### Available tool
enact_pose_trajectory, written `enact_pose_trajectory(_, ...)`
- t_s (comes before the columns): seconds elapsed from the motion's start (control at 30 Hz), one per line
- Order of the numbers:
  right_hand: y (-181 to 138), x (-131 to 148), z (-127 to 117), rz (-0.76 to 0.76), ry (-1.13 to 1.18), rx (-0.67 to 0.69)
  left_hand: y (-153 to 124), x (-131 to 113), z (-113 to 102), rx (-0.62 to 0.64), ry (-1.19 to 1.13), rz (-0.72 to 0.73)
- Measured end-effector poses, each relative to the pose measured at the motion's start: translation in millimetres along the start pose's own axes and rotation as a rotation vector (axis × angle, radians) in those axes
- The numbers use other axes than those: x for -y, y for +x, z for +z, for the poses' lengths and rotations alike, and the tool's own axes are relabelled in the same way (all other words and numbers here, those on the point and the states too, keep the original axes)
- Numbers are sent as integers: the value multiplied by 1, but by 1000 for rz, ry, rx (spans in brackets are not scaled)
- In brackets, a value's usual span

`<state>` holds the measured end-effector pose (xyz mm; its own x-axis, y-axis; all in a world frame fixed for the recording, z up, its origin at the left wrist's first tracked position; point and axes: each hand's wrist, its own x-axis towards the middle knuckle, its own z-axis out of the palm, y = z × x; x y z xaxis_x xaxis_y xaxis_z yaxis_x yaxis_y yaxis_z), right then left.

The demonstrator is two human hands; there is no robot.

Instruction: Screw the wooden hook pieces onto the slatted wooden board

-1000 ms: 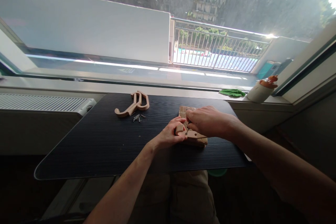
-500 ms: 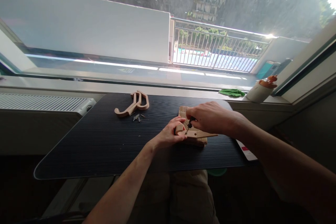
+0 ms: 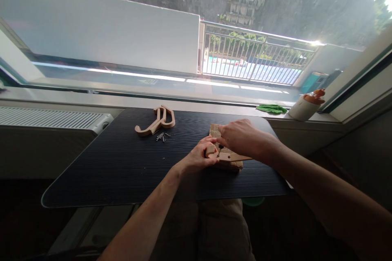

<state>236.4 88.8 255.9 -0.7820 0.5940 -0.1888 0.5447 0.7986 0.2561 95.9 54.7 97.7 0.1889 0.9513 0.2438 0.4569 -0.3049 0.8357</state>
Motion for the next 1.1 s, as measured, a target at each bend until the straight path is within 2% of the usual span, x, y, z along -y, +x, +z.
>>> enact_pose_trajectory(0.13,-4,-2,1,16,18,-11,0,0,0,-4,-4,-20)
enact_pose_trajectory(0.4,-11,-10,6,-156,85,-62,0,2,0,-7,-2,-9)
enact_pose_trajectory(0.63,-4,-7,7,-147,73,-47,1,-3,-1,1,19,-28)
enact_pose_trajectory(0.9,-5,-3,5,4,36,-30,1,-2,1,-8,12,20)
enact_pose_trajectory(1.1,-13,-10,5,-78,64,-86,0,4,1,-13,0,-2)
